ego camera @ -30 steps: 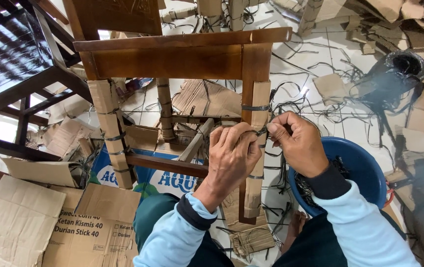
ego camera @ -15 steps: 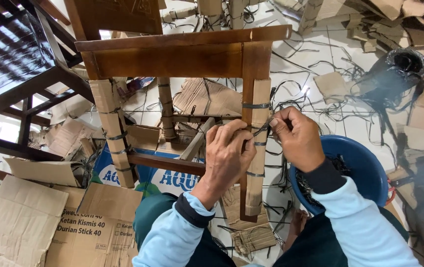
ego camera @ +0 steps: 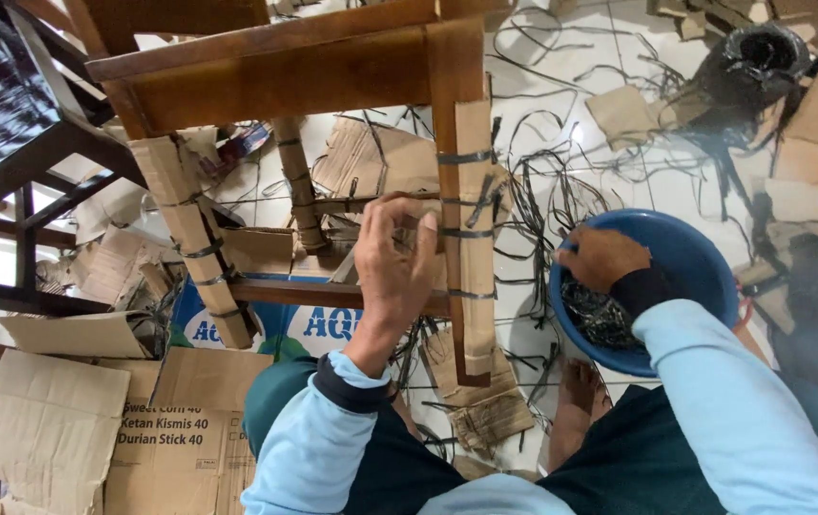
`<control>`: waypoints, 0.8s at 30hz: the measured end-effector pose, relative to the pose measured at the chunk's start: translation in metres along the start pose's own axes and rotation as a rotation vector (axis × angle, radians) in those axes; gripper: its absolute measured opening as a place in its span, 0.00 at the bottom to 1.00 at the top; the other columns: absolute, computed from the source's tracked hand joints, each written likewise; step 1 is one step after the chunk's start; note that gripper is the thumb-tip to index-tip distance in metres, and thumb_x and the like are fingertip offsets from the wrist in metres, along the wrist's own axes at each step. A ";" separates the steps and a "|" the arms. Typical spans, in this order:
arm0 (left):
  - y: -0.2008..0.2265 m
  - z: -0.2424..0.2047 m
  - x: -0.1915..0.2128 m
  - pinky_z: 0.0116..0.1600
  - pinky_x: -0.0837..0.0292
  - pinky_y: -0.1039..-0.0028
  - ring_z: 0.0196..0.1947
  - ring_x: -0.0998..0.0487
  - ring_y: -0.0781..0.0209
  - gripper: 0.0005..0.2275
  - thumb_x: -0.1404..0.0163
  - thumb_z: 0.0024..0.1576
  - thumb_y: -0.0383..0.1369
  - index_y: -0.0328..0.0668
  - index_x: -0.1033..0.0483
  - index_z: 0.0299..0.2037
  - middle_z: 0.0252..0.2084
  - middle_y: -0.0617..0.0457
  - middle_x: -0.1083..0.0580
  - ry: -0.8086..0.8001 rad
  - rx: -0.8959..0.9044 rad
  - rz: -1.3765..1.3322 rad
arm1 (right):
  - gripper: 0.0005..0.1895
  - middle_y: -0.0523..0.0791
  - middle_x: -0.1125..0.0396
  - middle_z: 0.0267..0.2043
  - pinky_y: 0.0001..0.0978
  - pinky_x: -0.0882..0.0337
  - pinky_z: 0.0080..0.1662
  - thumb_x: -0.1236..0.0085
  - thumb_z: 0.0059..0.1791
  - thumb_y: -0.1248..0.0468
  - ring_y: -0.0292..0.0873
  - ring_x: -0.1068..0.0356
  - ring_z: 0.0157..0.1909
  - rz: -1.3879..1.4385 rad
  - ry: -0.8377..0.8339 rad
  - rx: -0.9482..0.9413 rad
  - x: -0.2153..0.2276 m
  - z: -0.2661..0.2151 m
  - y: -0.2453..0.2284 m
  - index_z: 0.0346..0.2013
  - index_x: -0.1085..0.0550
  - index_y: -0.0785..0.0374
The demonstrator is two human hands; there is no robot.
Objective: The person sits on the floor and assembles a wooden chair by wrapping and tying black plastic strips around cardboard-wrapped joints. They repeatedly pick strips from a blue bowl, wrap them around the chair legs and crossbars, and secure them by hand.
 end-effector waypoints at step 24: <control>0.043 -0.015 0.049 0.49 0.21 0.57 0.42 0.19 0.46 0.12 0.47 0.62 0.31 0.30 0.25 0.51 0.42 0.38 0.24 -0.053 0.365 0.086 | 0.21 0.54 0.25 0.44 0.51 0.21 0.44 0.53 0.55 0.55 0.53 0.24 0.48 -0.199 -0.144 0.281 -0.211 0.058 -0.004 0.56 0.27 0.64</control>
Point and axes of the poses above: each hand's wrist, its own z-axis towards the middle knuckle, its own x-axis out of the back of the hand, y = z × x, the point moved 4 cm from there along z, towards the middle knuckle
